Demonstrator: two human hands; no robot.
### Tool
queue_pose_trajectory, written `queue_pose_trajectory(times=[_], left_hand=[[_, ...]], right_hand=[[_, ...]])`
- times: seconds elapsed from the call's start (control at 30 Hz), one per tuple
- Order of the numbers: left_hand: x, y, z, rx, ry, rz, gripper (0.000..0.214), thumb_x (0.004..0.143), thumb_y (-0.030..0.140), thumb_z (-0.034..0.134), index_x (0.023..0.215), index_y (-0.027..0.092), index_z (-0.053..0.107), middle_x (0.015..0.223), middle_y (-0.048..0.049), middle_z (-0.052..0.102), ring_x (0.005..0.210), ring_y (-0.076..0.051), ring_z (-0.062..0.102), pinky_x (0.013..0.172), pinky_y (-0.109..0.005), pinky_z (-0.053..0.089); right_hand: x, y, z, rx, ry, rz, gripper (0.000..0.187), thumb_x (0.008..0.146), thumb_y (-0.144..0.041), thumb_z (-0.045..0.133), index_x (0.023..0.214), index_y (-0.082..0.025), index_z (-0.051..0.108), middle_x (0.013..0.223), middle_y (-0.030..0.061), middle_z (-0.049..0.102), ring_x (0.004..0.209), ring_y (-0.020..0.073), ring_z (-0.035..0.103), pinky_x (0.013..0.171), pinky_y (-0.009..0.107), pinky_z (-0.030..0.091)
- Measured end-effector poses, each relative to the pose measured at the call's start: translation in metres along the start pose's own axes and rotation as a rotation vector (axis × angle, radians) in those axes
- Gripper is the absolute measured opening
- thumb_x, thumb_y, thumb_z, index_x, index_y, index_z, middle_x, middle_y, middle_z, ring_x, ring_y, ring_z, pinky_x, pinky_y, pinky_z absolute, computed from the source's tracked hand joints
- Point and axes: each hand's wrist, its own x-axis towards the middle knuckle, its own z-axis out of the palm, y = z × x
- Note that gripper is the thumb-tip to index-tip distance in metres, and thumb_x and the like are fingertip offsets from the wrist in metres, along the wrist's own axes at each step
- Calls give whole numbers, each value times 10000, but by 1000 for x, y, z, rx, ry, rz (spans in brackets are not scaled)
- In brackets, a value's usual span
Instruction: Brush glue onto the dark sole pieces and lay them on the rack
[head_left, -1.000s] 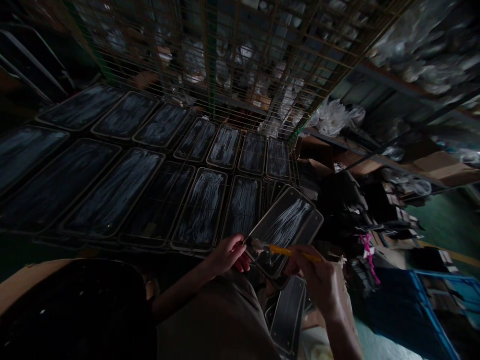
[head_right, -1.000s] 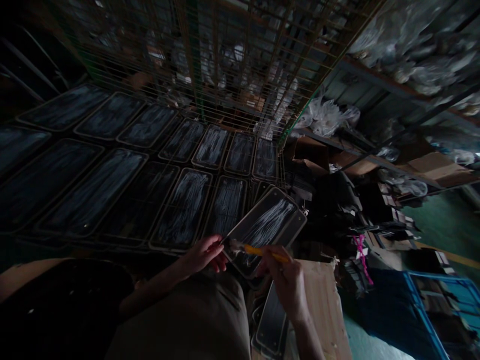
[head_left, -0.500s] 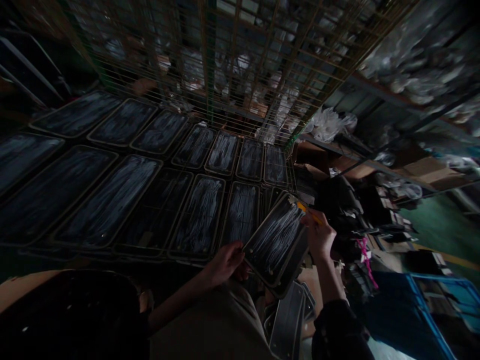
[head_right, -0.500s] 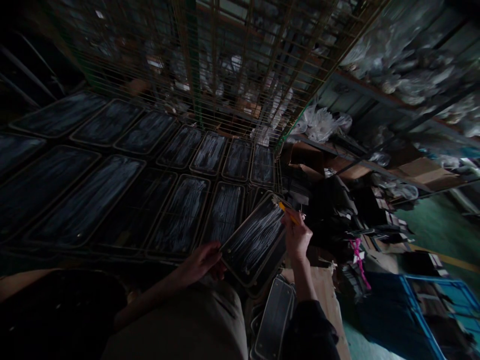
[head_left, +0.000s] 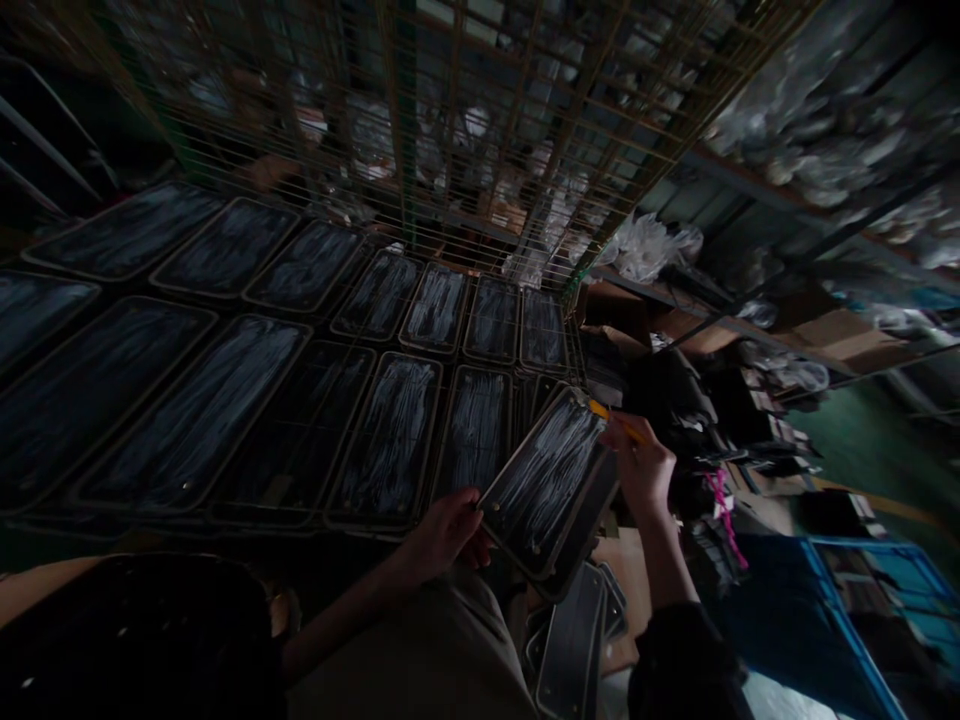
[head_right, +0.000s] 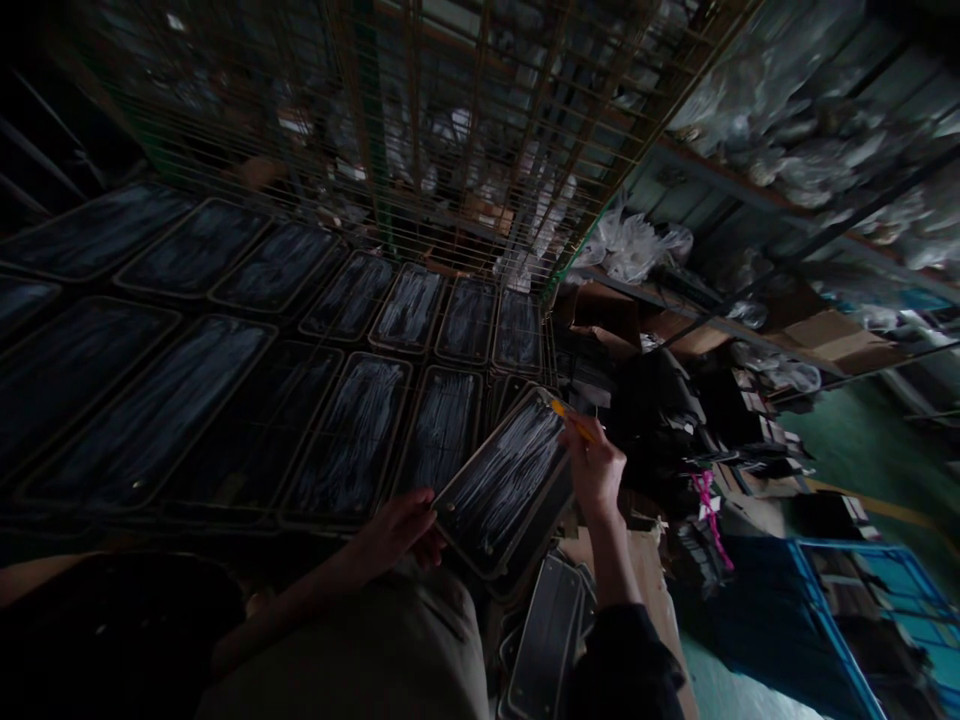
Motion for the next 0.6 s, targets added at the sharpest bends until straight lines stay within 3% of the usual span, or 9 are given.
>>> queue_pose_trajectory(times=[0.1, 0.23, 0.43, 0.5, 0.6], left_hand=[[-1, 0, 1, -5, 28, -18, 419, 884, 590, 513, 877, 182, 419, 729, -52, 666, 556, -178, 667, 471, -241, 505], [-2, 2, 2, -22, 23, -25, 423, 878, 591, 525, 879, 183, 415, 720, -49, 665, 549, -173, 661, 465, -234, 493], [-3, 4, 3, -7, 51, -40, 436, 867, 596, 537, 889, 180, 411, 726, -52, 668, 569, -181, 667, 482, -247, 506], [-3, 4, 3, -12, 56, -47, 449, 855, 603, 549, 912, 181, 406, 718, -51, 669, 570, -187, 669, 478, -250, 506], [-3, 5, 3, -5, 63, -44, 454, 848, 603, 555, 930, 186, 396, 706, -44, 667, 567, -193, 672, 466, -246, 499]], right_hand=[[1, 13, 6, -115, -54, -56, 340, 931, -479, 501, 1046, -201, 658, 711, 6, 687, 667, 165, 677, 637, 260, 508], [-15, 12, -1, -78, -166, -65, 304, 933, -455, 514, 1050, -213, 656, 750, 4, 705, 670, 157, 690, 614, 241, 510], [-9, 20, -10, -66, -57, -31, 347, 933, -469, 501, 1054, -185, 659, 739, 19, 695, 665, 169, 681, 649, 264, 525], [-17, 15, -10, -99, -92, -41, 331, 931, -463, 505, 1035, -193, 665, 740, 17, 700, 667, 171, 686, 632, 256, 519], [-51, -11, -13, -99, -183, -63, 277, 946, -424, 498, 1025, -212, 657, 724, 2, 697, 639, 158, 684, 579, 235, 503]])
